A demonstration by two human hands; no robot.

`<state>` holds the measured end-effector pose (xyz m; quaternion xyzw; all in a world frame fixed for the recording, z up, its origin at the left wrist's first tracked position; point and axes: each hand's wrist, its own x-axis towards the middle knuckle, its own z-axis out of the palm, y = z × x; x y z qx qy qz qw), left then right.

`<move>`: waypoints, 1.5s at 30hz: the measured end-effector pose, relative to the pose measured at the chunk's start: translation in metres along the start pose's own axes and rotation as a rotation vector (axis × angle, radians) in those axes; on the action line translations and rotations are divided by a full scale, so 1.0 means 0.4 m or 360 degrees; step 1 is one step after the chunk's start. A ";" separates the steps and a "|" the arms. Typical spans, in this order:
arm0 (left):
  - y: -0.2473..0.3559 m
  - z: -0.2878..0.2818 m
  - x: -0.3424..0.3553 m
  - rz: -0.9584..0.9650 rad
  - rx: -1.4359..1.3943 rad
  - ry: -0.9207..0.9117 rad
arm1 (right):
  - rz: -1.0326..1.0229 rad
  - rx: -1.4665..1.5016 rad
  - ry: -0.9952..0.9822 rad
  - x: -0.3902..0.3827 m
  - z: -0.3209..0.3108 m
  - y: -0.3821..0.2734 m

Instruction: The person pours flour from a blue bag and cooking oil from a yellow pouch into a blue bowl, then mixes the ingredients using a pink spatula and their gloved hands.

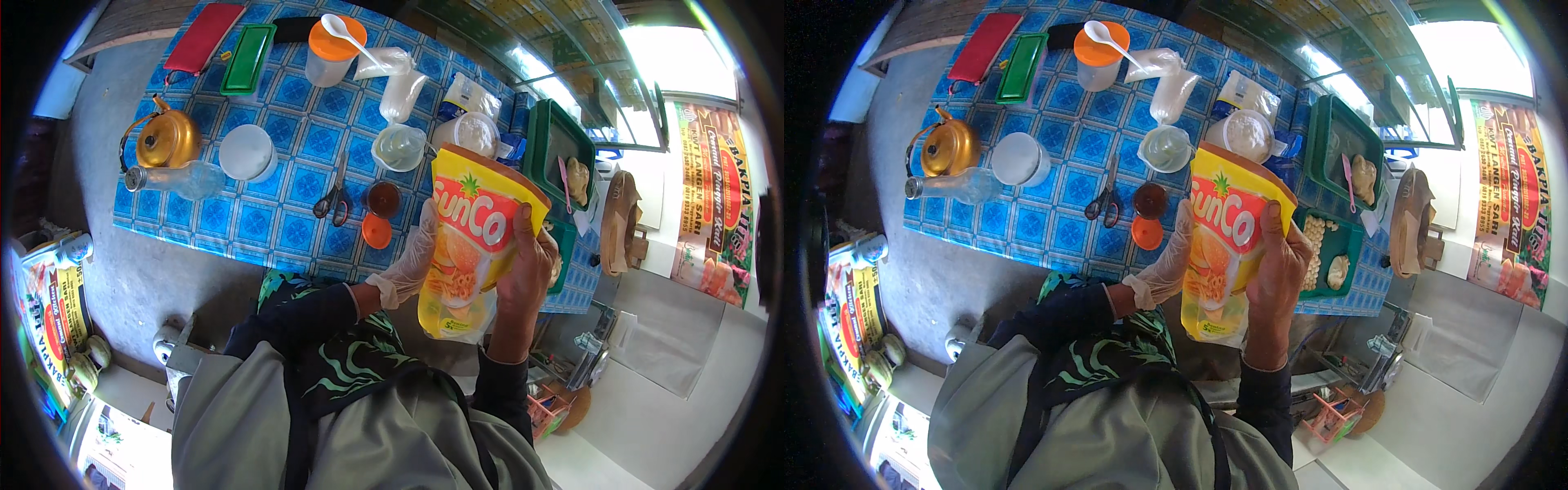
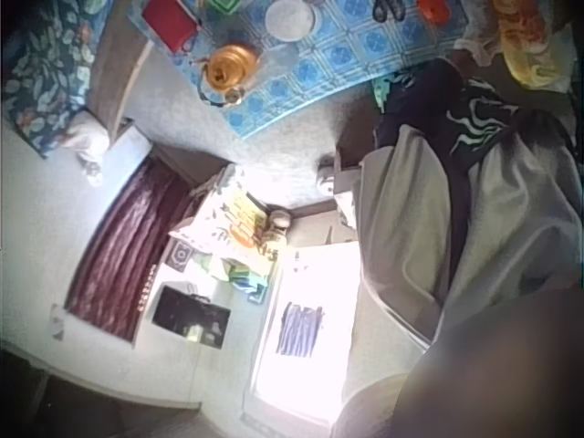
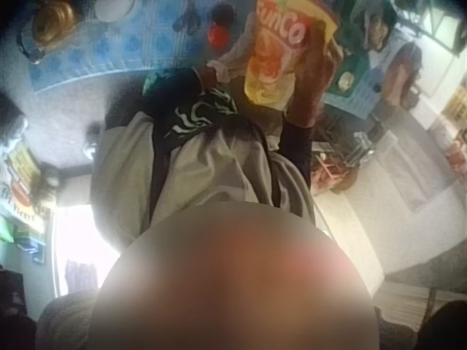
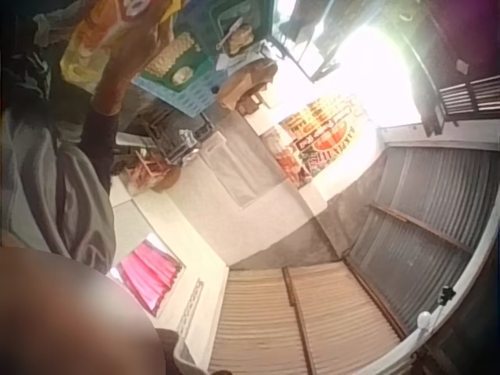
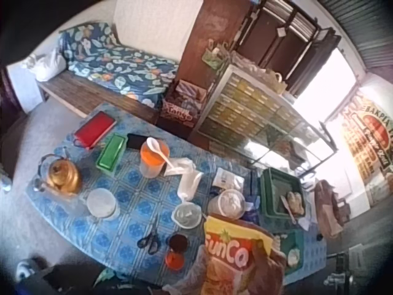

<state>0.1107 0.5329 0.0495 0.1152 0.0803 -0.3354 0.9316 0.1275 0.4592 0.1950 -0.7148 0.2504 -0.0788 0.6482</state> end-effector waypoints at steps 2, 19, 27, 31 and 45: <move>0.000 0.001 0.001 0.0011 -0.0024 0.0016 | -0.0002 -0.0014 0.0015 0.001 -0.003 0.004; 0.012 0.001 0.006 0.0044 -0.0064 -0.0084 | -0.0027 0.0080 -0.0066 0.010 -0.001 0.015; 0.018 0.005 0.007 0.0053 -0.0032 -0.0068 | -0.0024 0.0097 -0.0109 0.012 -0.001 0.011; 0.017 0.006 0.007 0.0072 -0.0039 -0.0064 | -0.0018 0.0059 -0.0124 0.010 0.000 0.010; 0.009 -0.024 0.010 0.0041 0.0032 -0.0022 | -0.0025 0.0175 -0.0082 -0.009 -0.021 0.038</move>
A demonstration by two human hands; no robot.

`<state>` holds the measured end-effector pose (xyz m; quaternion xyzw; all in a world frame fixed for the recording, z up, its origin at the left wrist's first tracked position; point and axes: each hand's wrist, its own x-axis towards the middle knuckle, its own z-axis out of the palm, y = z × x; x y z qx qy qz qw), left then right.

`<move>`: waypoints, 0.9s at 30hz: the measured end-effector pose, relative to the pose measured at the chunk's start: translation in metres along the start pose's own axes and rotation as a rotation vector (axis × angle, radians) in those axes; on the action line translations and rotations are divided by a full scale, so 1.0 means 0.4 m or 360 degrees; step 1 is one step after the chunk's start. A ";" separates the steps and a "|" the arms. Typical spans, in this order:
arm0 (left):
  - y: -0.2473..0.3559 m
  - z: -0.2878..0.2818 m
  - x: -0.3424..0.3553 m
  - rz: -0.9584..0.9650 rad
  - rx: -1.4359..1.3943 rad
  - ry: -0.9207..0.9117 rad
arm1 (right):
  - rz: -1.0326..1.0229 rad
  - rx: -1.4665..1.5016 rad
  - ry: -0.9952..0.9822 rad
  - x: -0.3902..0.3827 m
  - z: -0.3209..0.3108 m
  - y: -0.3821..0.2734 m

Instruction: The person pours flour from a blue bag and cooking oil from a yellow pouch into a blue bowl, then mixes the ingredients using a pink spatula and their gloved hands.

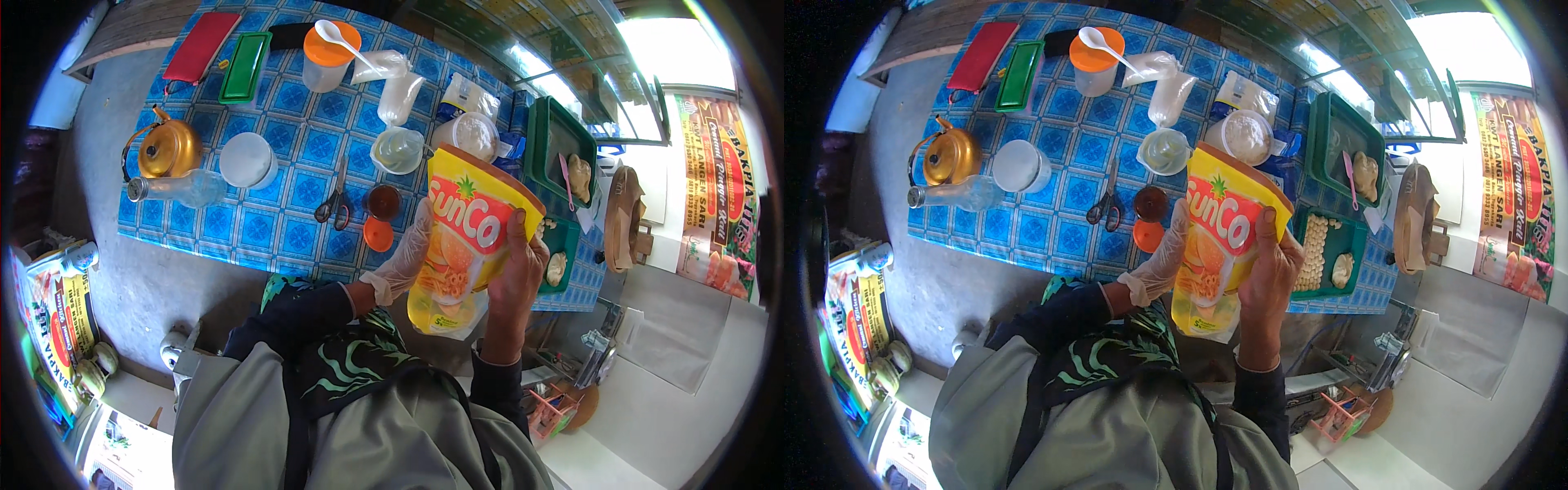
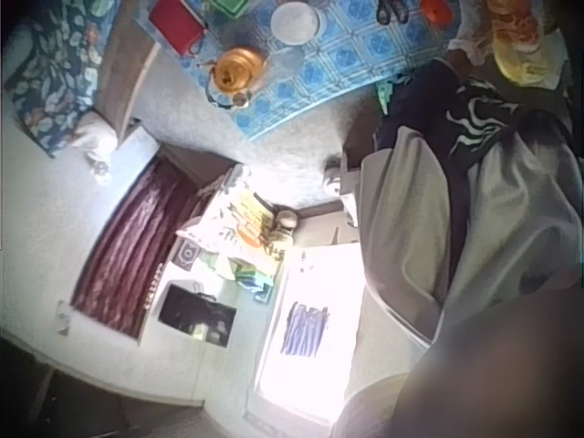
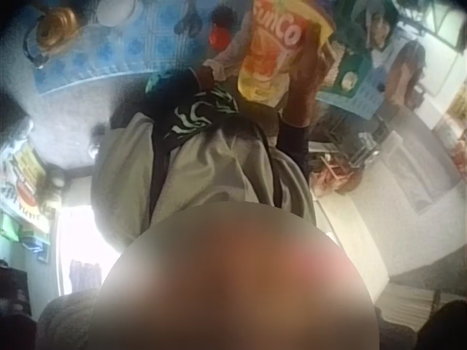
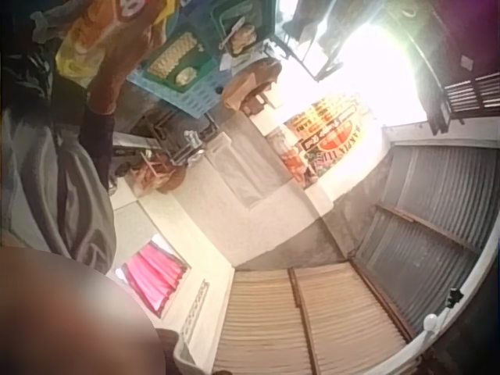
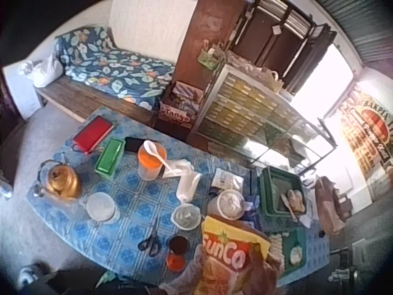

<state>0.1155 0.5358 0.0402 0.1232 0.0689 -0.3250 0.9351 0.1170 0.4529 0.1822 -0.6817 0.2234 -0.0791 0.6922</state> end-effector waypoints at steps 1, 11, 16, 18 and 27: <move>0.004 -0.008 0.000 -0.0006 0.0008 -0.0006 | -0.0006 0.0007 0.0008 -0.009 -0.002 0.003; 0.049 -0.030 -0.018 0.0122 0.1036 0.0029 | -0.0210 0.0253 0.0659 -0.132 -0.021 0.059; 0.050 0.001 -0.077 0.0420 0.1776 -0.0317 | -0.0489 0.0688 0.0821 -0.254 -0.079 0.106; 0.013 0.025 -0.092 0.0648 0.2148 -0.0532 | -0.0527 0.0734 0.1015 -0.309 -0.125 0.119; -0.333 0.186 -0.205 -0.0245 0.1343 -0.0730 | -0.0589 0.1283 0.1293 -0.544 -0.463 0.150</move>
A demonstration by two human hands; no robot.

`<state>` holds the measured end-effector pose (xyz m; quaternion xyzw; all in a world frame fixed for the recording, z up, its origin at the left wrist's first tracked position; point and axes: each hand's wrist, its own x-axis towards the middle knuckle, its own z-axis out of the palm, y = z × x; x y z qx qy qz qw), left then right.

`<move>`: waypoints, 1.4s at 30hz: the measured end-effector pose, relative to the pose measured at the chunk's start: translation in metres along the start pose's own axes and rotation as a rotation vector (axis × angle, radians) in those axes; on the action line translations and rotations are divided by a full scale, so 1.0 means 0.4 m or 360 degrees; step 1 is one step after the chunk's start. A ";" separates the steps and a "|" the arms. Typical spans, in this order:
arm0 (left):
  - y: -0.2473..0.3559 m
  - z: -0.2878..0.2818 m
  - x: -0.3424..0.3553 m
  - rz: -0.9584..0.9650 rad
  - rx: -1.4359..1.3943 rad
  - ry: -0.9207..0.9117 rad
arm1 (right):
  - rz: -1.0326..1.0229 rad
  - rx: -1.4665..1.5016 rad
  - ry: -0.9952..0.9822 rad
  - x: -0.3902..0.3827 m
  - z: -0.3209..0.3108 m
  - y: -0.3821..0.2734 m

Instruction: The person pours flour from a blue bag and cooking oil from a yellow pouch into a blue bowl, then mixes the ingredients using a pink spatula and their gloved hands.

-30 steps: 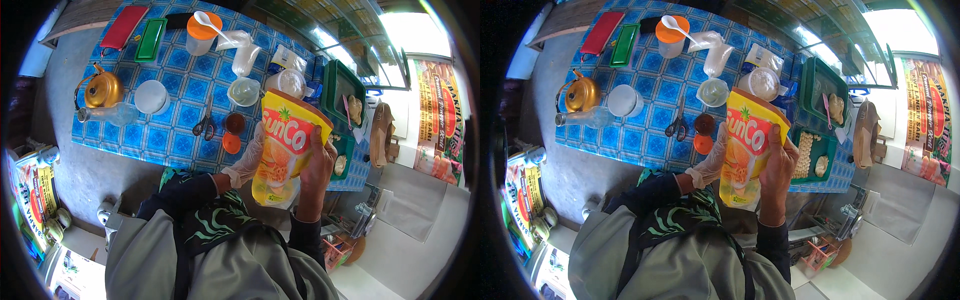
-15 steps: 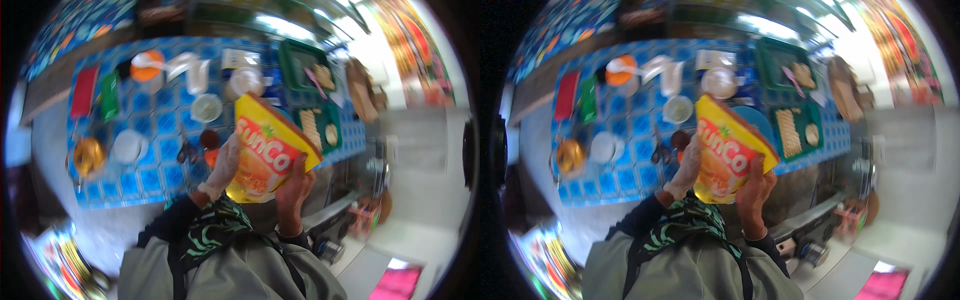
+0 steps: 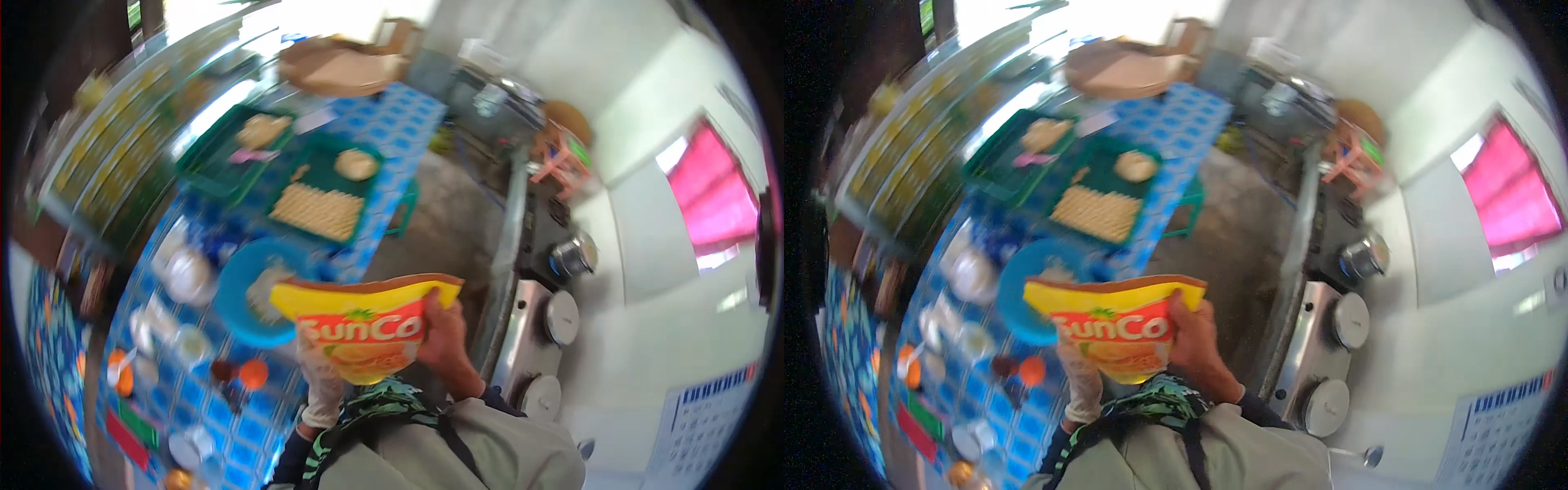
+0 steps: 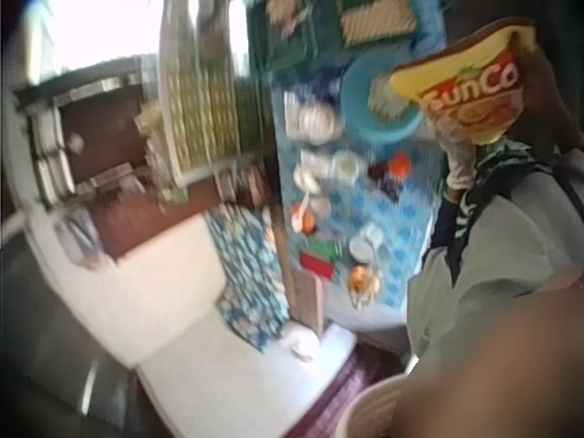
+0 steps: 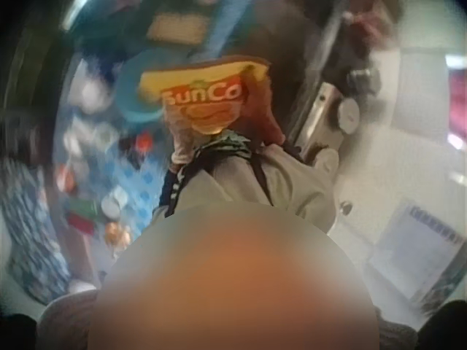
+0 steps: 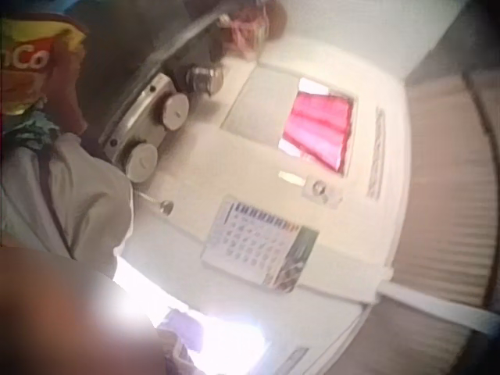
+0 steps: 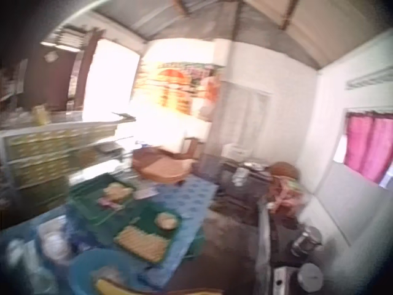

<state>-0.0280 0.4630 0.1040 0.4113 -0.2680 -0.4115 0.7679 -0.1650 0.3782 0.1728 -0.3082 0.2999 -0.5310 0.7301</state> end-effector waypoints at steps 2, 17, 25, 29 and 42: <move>-0.067 0.070 0.030 0.0084 0.0052 -0.0198 | -0.0029 0.0054 0.0049 0.053 -0.059 -0.075; -0.560 0.632 0.431 -0.0743 0.0239 -0.0642 | -0.0734 0.0069 0.0877 0.431 -0.637 -0.574; -0.799 0.808 0.835 -0.0813 0.0313 -0.0588 | -0.0922 -0.0133 0.1159 0.763 -0.961 -0.835; -0.888 1.035 1.094 -0.0663 0.0336 -0.0370 | -0.1116 -0.0198 0.1324 0.944 -1.091 -1.050; -1.293 1.704 1.577 -0.0619 0.0170 -0.0679 | -0.1733 -0.0625 0.1314 1.614 -1.558 -1.935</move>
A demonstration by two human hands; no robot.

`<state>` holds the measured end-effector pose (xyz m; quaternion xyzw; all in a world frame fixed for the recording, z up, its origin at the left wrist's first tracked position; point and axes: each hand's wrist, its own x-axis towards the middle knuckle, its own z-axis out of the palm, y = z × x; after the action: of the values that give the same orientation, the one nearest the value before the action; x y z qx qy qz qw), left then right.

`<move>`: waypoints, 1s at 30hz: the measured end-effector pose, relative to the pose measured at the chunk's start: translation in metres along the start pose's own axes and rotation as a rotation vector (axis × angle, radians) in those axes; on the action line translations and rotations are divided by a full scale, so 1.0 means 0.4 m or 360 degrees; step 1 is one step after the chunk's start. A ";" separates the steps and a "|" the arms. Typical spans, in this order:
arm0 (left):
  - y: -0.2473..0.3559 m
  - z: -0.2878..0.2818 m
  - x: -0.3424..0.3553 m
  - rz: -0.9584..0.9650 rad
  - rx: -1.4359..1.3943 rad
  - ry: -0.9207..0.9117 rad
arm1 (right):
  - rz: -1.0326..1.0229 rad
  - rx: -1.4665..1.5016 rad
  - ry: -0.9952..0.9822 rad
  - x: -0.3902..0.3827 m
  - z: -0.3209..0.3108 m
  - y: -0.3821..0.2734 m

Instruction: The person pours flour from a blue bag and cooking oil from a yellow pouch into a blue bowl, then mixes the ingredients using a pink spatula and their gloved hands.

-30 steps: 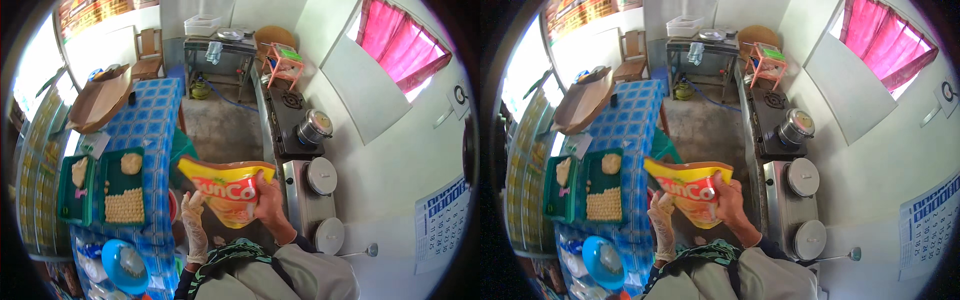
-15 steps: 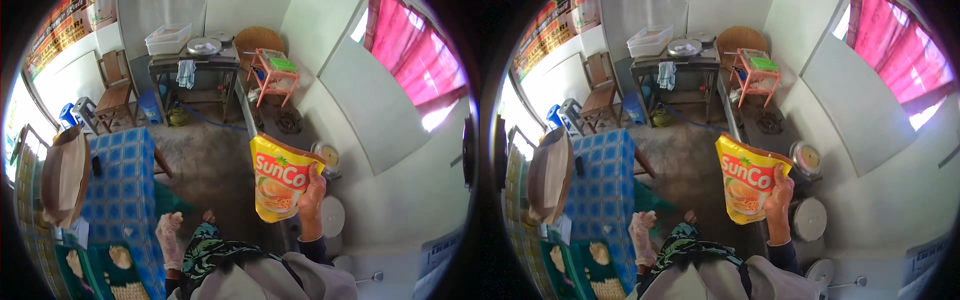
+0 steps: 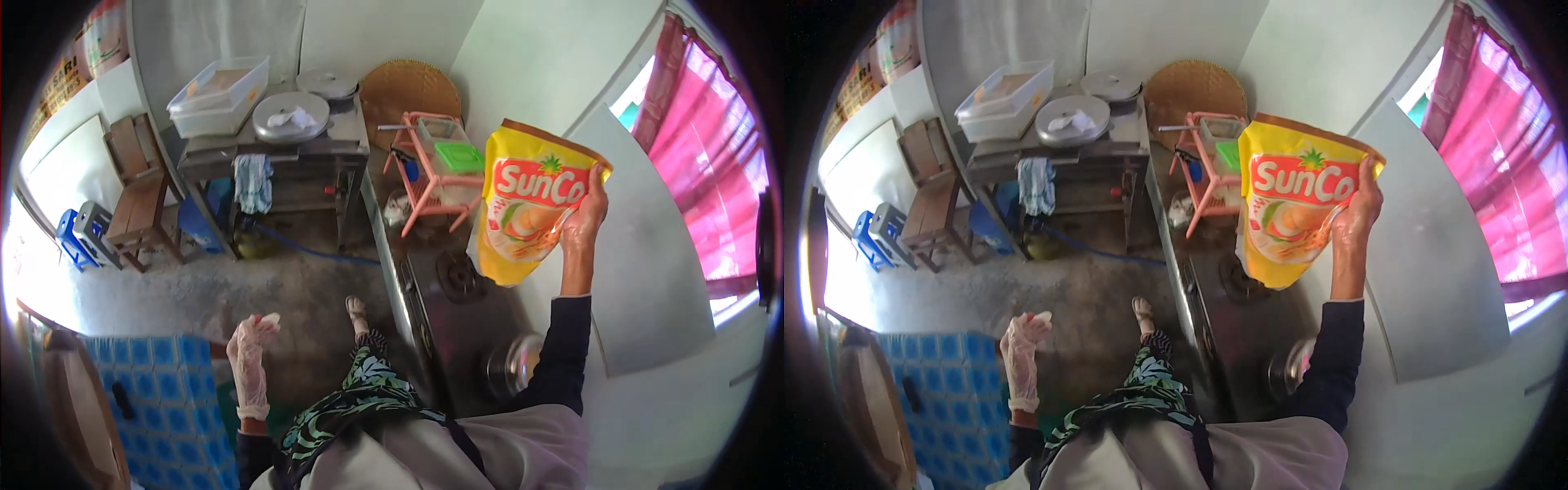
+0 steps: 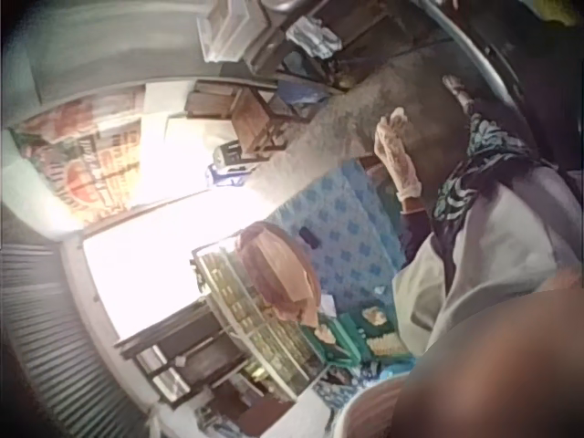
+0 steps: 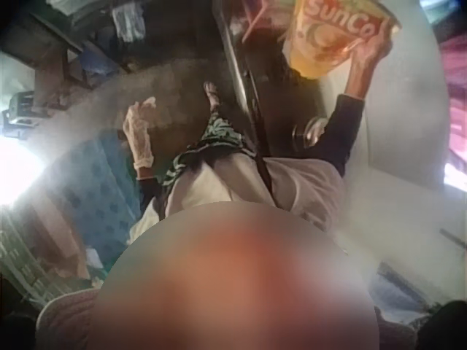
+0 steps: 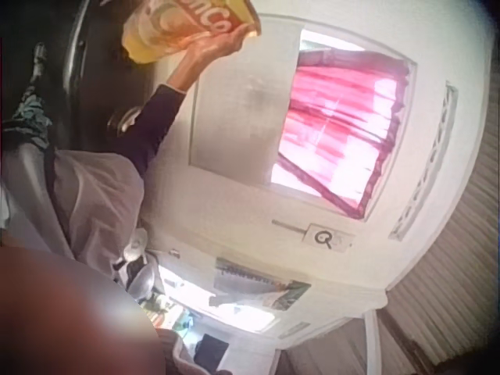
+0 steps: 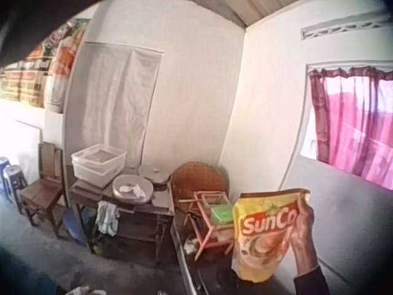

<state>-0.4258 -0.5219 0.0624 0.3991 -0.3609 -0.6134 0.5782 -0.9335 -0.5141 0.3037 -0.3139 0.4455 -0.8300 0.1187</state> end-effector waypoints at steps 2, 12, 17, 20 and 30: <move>-0.062 0.032 0.111 0.0009 -0.0009 0.0065 | -0.0068 -0.0001 -0.0020 0.164 0.037 0.092; -0.118 0.339 0.444 -0.0194 -0.0081 0.0538 | 0.0106 0.0377 -0.0169 0.822 0.145 0.708; -0.130 0.371 0.538 -0.0183 -0.0002 0.0668 | 0.0210 0.0584 -0.0183 0.970 0.186 0.918; -0.127 0.415 0.583 -0.0249 -0.0022 0.0788 | 0.0292 0.0515 -0.0205 1.024 0.175 1.007; -0.182 0.481 0.672 -0.0422 -0.0085 0.0701 | 0.0568 0.0666 -0.0208 1.085 0.142 1.160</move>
<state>-0.6345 -0.7883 0.0582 0.5514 -0.1544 -0.5913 0.5678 -1.2725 -1.0258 0.1292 -0.2520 0.3040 -0.8479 0.3538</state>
